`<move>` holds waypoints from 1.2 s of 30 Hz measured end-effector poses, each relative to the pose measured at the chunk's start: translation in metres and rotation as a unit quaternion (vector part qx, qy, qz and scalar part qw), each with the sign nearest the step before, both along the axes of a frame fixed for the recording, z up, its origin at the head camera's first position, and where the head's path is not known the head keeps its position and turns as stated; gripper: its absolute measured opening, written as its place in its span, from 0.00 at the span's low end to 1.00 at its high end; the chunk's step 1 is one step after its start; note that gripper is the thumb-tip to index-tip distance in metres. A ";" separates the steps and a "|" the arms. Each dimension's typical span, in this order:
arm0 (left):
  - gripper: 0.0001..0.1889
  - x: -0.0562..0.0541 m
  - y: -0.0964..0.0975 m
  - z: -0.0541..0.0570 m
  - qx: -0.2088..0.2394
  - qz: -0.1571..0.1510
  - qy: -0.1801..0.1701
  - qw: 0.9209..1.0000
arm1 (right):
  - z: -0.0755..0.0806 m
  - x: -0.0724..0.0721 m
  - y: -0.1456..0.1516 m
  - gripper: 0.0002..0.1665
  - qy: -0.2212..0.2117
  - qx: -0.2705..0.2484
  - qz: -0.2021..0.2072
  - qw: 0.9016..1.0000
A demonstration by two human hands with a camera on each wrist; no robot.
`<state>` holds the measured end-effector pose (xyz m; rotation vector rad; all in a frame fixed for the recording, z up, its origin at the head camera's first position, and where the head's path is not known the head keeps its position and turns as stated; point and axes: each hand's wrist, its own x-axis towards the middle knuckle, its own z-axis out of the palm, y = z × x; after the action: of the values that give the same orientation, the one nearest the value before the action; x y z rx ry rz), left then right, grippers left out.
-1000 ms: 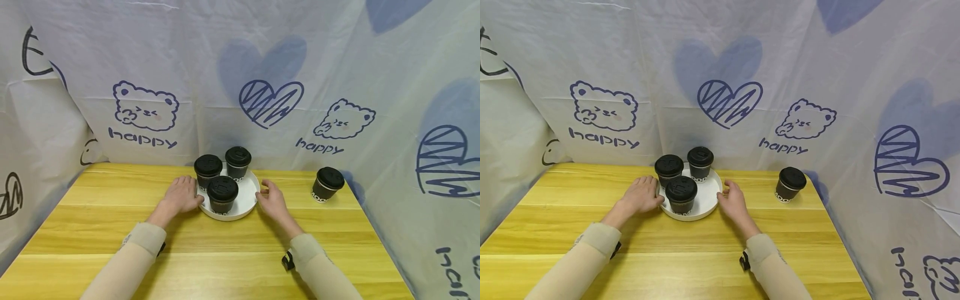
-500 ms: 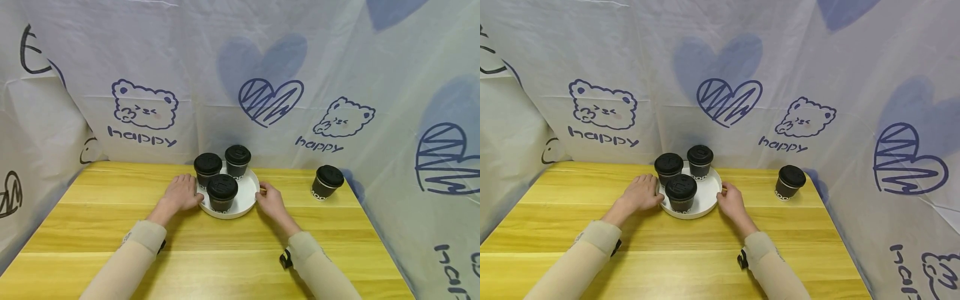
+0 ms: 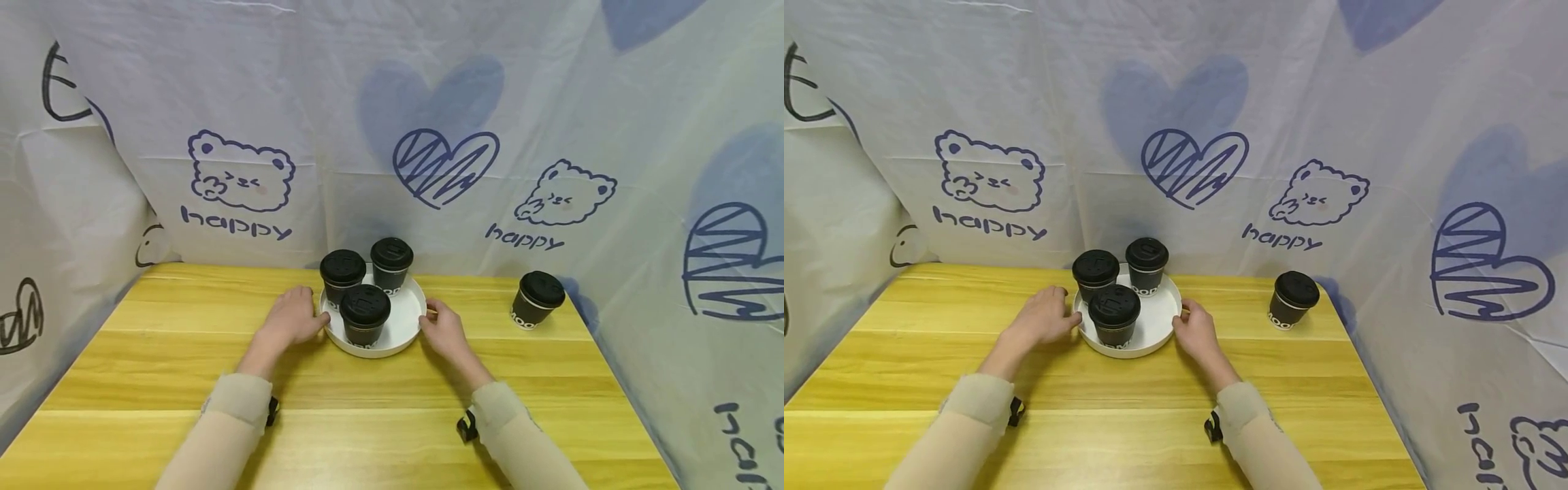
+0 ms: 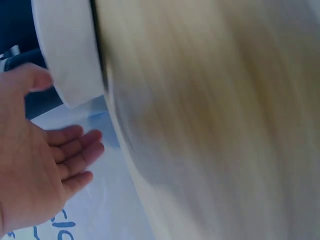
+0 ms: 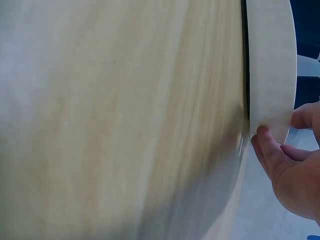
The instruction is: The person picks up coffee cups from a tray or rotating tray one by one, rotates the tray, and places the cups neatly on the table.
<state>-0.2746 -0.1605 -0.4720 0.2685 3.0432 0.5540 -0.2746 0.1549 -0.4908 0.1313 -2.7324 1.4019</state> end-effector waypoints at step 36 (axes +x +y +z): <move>0.17 0.004 0.020 0.002 0.174 0.096 -0.006 0.980 | 0.011 -0.004 0.006 0.26 -0.013 -0.040 -0.039 0.998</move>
<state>-0.2710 -0.1405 -0.4699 -0.0221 2.9603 1.0986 -0.2789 0.1608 -0.4794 0.0032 -2.6658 1.4987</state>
